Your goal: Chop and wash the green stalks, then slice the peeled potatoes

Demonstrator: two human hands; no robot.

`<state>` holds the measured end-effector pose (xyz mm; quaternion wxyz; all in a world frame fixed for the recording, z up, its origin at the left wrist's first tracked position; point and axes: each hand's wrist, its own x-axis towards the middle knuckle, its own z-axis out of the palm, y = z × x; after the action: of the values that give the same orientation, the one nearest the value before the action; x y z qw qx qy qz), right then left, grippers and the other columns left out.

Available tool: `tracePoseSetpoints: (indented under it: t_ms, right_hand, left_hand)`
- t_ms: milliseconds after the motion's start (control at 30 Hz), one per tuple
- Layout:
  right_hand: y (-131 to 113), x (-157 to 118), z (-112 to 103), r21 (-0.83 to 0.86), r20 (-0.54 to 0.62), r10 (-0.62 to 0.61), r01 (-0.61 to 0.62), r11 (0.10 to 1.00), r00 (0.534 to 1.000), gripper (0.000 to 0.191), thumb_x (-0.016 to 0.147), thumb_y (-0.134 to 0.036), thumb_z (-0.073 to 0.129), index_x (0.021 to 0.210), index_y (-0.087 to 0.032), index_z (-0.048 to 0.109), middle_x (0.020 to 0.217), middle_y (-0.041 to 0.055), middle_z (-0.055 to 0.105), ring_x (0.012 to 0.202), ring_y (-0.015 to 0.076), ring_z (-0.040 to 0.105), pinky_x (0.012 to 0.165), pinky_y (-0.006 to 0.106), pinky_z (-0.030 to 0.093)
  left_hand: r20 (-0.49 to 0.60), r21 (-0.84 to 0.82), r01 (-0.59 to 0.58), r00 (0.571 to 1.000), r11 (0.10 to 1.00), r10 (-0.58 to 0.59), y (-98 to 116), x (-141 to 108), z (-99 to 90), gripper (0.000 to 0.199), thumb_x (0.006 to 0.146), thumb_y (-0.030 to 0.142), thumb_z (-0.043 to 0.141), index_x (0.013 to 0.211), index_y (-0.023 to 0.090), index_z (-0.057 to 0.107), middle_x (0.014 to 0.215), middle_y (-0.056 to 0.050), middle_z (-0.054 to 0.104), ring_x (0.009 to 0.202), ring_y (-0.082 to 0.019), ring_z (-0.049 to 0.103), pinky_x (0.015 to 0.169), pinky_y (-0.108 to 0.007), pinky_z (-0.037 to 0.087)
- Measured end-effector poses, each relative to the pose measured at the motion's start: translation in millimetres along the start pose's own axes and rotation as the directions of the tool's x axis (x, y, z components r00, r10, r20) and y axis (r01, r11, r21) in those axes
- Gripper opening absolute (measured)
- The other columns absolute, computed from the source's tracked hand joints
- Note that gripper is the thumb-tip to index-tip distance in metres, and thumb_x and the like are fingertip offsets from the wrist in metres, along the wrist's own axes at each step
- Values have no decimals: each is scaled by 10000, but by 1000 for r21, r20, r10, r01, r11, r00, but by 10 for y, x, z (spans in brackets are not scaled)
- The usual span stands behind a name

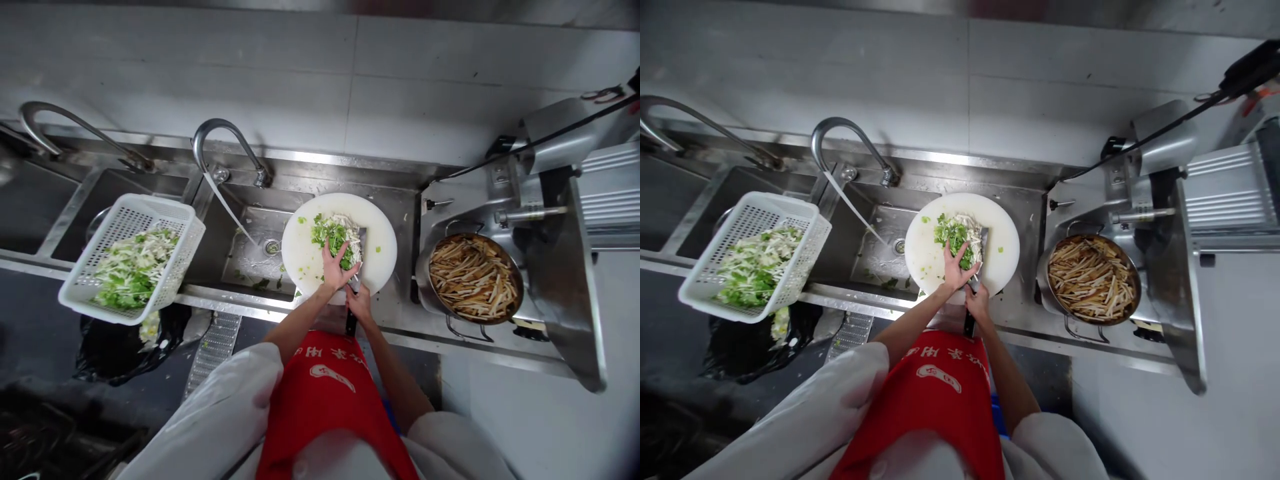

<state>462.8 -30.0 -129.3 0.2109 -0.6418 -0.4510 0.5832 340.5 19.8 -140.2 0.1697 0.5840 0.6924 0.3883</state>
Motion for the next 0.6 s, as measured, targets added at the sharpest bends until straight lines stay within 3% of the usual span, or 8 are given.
tracePoseSetpoints:
  t_ms: [133, 367, 500, 600]
  right_hand:
    - [-31, -95, 102, 60, 20, 25, -26, 998, 999, 529, 817, -800, 524, 901, -279, 477, 500, -90, 443, 429, 162, 491, 435, 283, 446]
    - [-81, -259, 47, 83, -4, -20, 21, 996, 1000, 476, 931, -667, 514, 1080, -222, 594, 501, -69, 465, 423, 178, 498, 451, 299, 484]
    - [-203, -396, 106, 62, -33, -61, 63, 996, 998, 560, 962, -642, 474, 1232, -172, 616, 522, -37, 514, 437, 208, 548, 486, 337, 542]
    - [-361, -531, 279, 0, -17, -84, 84, 996, 996, 637, 940, -709, 448, 1220, -166, 630, 510, -27, 507, 440, 221, 555, 477, 348, 536]
  left_hand:
    - [-28, -15, 11, 1000, 1000, -11, 41, -46, 35, 643, 855, 411, 828, 1458, 258, 662, 1762, -133, 182, 1627, -403, 252, 1297, -569, 354]
    - [-46, -15, -79, 996, 997, 79, 242, -54, -137, 563, 885, 366, 799, 1419, 231, 681, 1743, -130, 202, 1649, -373, 207, 1316, -502, 357]
    - [-59, -42, -110, 992, 993, 107, 338, -44, -338, 562, 890, 370, 797, 1422, 236, 675, 1692, -137, 304, 1646, -371, 215, 1316, -509, 365]
    - [-121, -85, -98, 989, 992, 88, 303, -45, -640, 569, 881, 362, 807, 1422, 243, 674, 1642, -138, 377, 1628, -367, 268, 1322, -510, 364]
